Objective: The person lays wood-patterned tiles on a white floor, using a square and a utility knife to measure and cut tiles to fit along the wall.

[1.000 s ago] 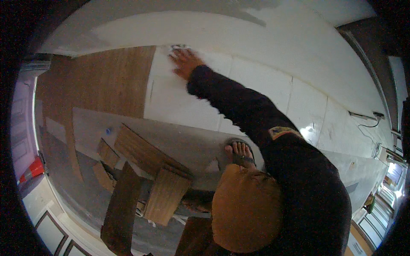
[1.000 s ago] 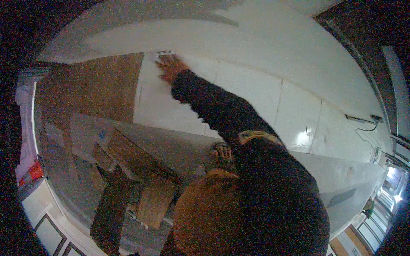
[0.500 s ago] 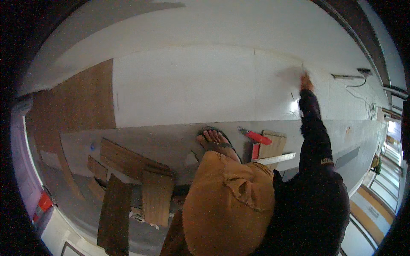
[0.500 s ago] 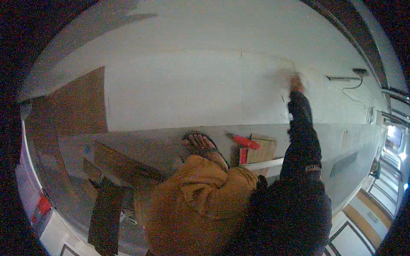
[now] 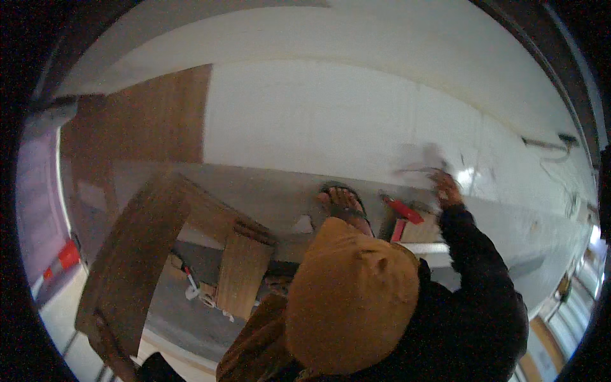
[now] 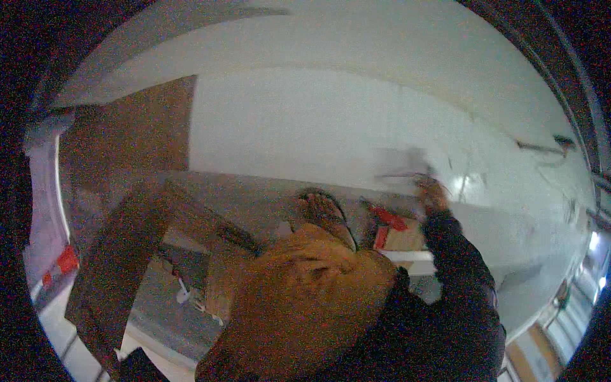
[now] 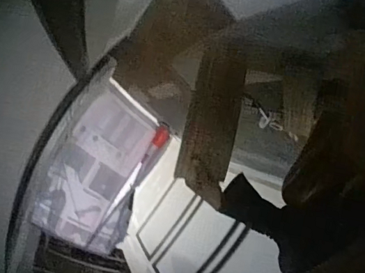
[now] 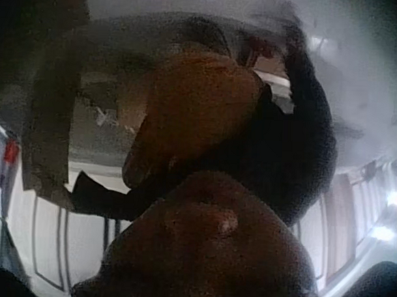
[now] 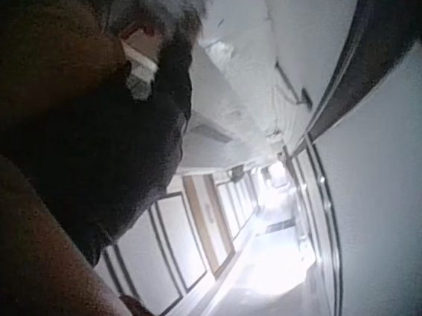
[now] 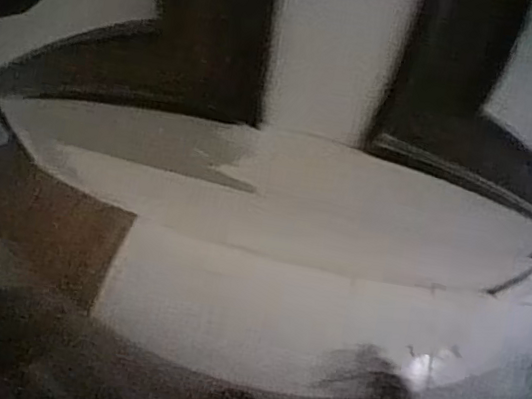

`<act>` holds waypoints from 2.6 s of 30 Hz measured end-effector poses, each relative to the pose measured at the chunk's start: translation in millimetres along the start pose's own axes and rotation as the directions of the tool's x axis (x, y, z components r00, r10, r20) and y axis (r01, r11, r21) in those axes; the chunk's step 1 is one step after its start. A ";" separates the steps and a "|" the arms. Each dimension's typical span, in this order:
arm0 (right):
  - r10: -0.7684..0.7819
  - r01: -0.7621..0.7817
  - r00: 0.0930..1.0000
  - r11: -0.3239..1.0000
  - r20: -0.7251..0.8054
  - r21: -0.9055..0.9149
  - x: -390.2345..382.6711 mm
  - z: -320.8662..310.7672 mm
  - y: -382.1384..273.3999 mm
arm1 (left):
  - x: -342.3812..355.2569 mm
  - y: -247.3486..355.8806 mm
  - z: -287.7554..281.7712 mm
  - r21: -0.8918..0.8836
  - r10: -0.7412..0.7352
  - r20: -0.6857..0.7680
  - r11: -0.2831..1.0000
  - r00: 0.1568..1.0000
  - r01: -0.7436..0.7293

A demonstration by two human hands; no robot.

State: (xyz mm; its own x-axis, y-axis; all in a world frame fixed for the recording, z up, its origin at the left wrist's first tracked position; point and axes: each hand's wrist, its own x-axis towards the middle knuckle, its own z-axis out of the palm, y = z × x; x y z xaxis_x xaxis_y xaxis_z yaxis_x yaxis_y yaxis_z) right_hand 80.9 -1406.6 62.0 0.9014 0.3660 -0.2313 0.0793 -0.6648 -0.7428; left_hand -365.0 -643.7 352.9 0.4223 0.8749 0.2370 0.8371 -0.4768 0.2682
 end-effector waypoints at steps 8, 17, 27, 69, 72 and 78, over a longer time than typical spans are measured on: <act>-0.226 -0.113 0.915 0.651 -0.333 -0.750 24.5 -44.7 1.3 | -24.1 83.7 73.9 -0.364 -0.076 0.063 0.927 0.995 0.094; -0.368 0.396 0.917 0.784 0.156 -0.478 18.0 40.7 -29.2 | -126.3 173.1 303.3 -0.764 -0.493 0.489 0.157 0.720 0.626; -0.237 0.217 0.971 0.923 -0.025 -0.319 -17.3 52.7 -21.4 | -124.7 163.4 363.7 -0.524 -0.315 0.115 0.786 0.942 0.327; -0.235 0.233 0.971 0.972 -0.042 -0.039 32.6 114.5 -74.8 | -78.9 236.8 397.5 -0.911 -0.805 0.113 0.150 0.582 0.384; -0.296 0.304 0.950 0.950 -0.098 0.077 40.8 115.1 -76.3 | -72.6 248.2 385.1 -0.820 -0.801 0.025 0.326 0.599 0.470; -0.338 0.338 0.940 0.941 -0.037 -0.030 54.9 131.7 -110.3 | -78.3 238.3 404.3 -0.565 -0.714 -0.208 0.646 0.669 0.514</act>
State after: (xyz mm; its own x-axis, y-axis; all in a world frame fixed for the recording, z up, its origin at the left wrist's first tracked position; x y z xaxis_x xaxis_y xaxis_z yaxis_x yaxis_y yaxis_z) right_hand 65.5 -1227.4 48.6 0.8363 0.5453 0.0569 0.3914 -0.5212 -0.7584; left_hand -58.1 -791.4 20.8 -0.3870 0.9079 0.1609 0.5613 0.0935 0.8223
